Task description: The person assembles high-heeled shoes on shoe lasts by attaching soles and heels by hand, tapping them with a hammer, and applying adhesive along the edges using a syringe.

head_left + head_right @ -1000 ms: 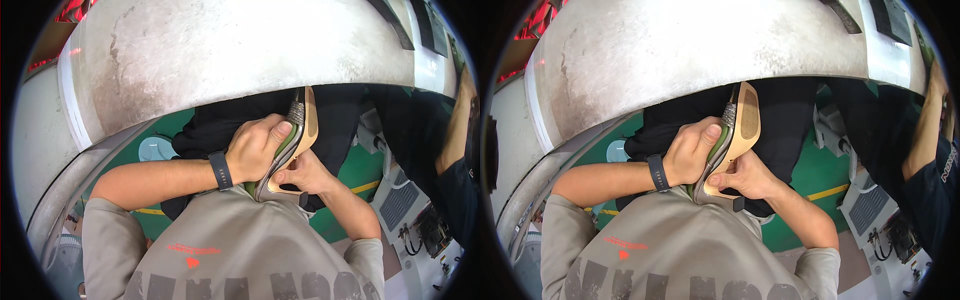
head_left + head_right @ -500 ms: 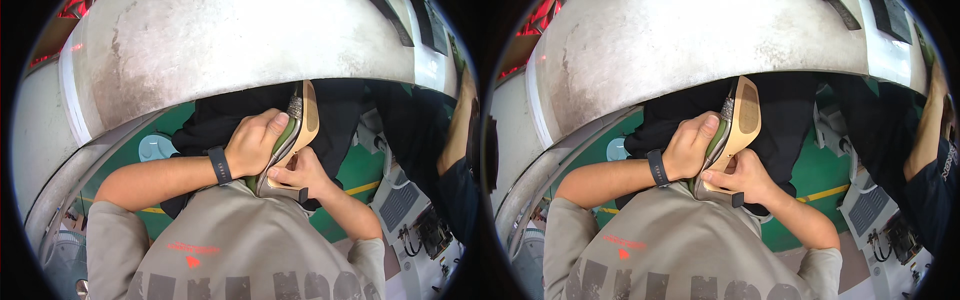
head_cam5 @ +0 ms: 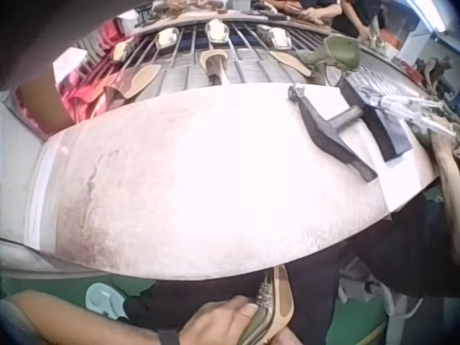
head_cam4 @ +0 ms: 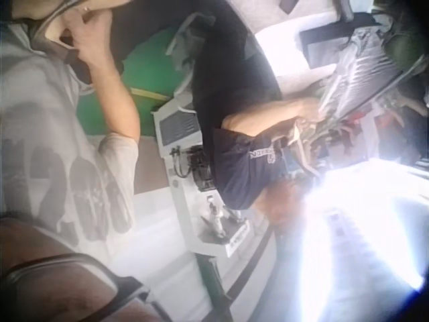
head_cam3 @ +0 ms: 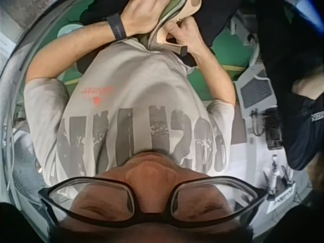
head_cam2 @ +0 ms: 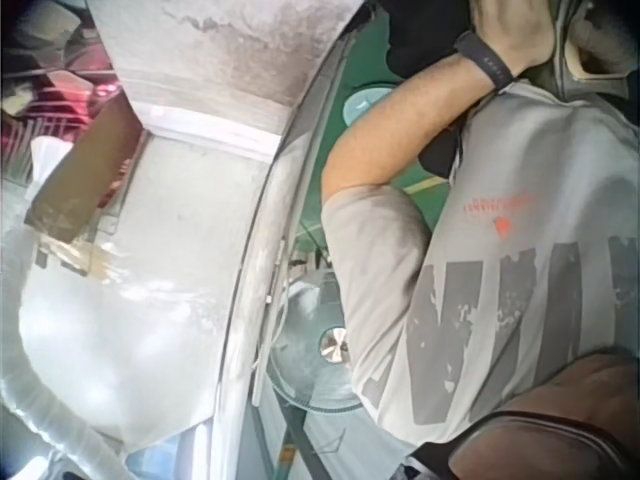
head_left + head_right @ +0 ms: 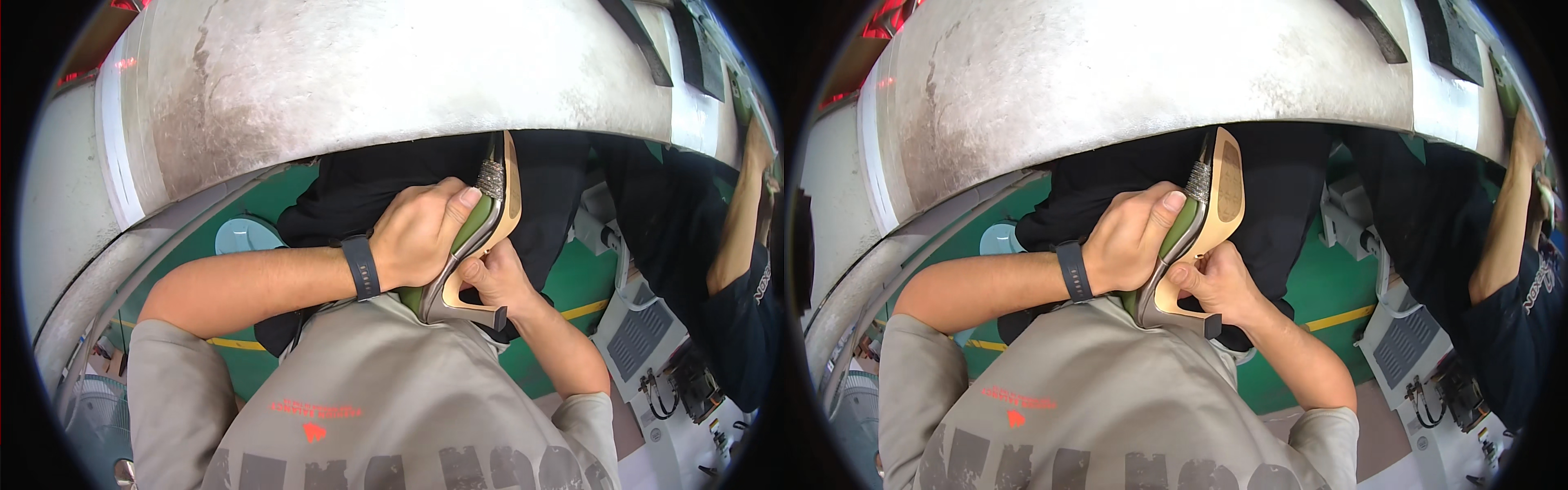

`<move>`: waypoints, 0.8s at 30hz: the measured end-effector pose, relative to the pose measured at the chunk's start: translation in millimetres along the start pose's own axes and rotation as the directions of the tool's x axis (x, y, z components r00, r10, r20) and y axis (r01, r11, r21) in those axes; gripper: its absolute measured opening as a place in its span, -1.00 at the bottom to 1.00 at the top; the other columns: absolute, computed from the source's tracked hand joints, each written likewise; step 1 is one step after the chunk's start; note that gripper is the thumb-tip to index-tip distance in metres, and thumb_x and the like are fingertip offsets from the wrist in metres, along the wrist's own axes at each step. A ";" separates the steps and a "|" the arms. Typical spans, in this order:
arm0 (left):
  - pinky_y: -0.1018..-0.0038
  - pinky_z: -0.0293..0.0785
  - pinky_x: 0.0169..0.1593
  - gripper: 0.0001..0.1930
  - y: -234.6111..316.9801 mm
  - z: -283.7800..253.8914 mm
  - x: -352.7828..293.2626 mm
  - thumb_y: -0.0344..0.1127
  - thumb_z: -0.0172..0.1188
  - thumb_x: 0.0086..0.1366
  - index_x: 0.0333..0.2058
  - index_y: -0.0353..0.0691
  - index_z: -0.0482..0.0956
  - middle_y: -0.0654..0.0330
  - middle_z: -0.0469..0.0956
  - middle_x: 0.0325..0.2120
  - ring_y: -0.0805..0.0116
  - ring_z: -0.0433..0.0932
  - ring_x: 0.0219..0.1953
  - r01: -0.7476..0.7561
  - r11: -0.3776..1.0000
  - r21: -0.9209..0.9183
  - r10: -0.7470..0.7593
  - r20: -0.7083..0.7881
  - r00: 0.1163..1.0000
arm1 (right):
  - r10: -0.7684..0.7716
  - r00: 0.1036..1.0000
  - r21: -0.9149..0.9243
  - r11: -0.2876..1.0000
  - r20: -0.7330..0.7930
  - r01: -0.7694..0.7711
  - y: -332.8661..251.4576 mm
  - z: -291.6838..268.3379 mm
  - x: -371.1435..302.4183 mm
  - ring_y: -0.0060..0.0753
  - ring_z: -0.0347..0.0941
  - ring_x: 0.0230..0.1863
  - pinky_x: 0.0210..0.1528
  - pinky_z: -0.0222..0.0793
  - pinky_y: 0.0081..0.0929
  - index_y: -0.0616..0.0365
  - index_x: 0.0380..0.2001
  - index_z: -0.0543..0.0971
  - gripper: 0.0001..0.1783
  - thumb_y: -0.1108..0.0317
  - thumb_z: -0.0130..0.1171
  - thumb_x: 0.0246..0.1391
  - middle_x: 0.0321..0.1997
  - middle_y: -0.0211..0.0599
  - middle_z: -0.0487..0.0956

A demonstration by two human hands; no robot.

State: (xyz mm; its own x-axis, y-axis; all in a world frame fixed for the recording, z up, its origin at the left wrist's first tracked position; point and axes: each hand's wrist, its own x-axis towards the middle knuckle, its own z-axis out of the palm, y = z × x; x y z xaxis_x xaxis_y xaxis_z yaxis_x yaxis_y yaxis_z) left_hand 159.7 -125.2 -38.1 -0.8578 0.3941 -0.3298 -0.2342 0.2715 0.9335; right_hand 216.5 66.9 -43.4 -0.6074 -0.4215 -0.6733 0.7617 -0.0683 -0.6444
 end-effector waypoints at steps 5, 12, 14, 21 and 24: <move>0.10 0.44 -0.32 -0.52 -0.6 5.7 3.3 -0.09 -0.18 0.67 -0.34 -0.35 0.47 -0.13 0.51 -0.55 -0.24 0.54 -0.46 0.003 0.999 0.044 -0.001 -0.036 0.999 | -0.018 0.998 -0.074 0.997 -0.054 0.014 8.3 -4.8 -2.3 -0.60 0.56 -0.34 -0.32 0.52 -0.53 0.33 -0.12 0.60 -0.27 -0.24 0.47 0.15 -0.31 -0.41 0.64; 0.09 0.48 -0.29 -0.51 9.0 12.0 -1.2 -0.09 -0.18 0.67 -0.29 -0.39 0.53 -0.17 0.57 -0.51 -0.29 0.58 -0.41 0.016 0.998 0.062 -0.016 -0.004 1.000 | -0.166 0.983 -0.229 0.963 -0.082 0.144 11.2 3.7 -15.1 -0.63 0.50 -0.27 -0.26 0.46 -0.51 0.30 -0.18 0.59 -0.23 -0.32 0.47 0.10 -0.30 -0.46 0.63; 0.10 0.49 -0.29 -0.50 17.6 14.5 -8.0 -0.09 -0.18 0.67 -0.29 -0.40 0.54 -0.17 0.57 -0.50 -0.27 0.59 -0.41 -0.022 0.998 0.059 0.023 -0.023 0.999 | -0.099 0.995 -0.171 0.981 -0.030 0.093 4.9 5.4 -20.6 -0.63 0.54 -0.17 -0.16 0.50 -0.51 0.31 -0.09 0.59 -0.15 -0.36 0.50 0.03 -0.22 -0.45 0.64; 0.17 0.54 0.11 -0.19 93.9 -28.3 -36.2 0.17 0.26 0.39 0.29 -0.49 0.38 -0.23 0.57 0.02 -0.20 0.62 0.02 -0.407 0.874 0.266 0.397 0.093 0.913 | -0.396 0.912 -0.028 0.918 -0.106 0.396 -42.0 41.9 -43.1 -0.45 0.55 0.13 0.15 0.54 -0.35 0.24 0.22 0.45 -0.17 0.22 0.66 -0.05 0.11 -0.31 0.60; 0.18 0.51 0.19 -0.04 129.1 -79.5 -20.7 0.07 0.53 0.15 0.30 -0.54 0.34 -0.21 0.55 0.08 -0.14 0.61 0.10 -0.467 0.821 0.329 0.424 0.196 0.884 | -0.479 0.866 -0.049 0.871 0.141 0.489 -87.3 48.8 -23.3 -0.41 0.55 0.17 0.21 0.53 -0.30 0.22 0.27 0.44 -0.15 0.38 0.63 -0.08 0.13 -0.30 0.60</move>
State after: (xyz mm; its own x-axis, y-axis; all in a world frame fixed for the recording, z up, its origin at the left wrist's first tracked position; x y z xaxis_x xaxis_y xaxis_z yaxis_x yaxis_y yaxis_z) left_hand 110.8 -168.2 100.4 -0.7680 0.6358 0.0769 0.3590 0.3281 0.8738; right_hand 175.1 38.6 46.3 -0.8592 -0.4602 -0.2235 0.3550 -0.2217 -0.9082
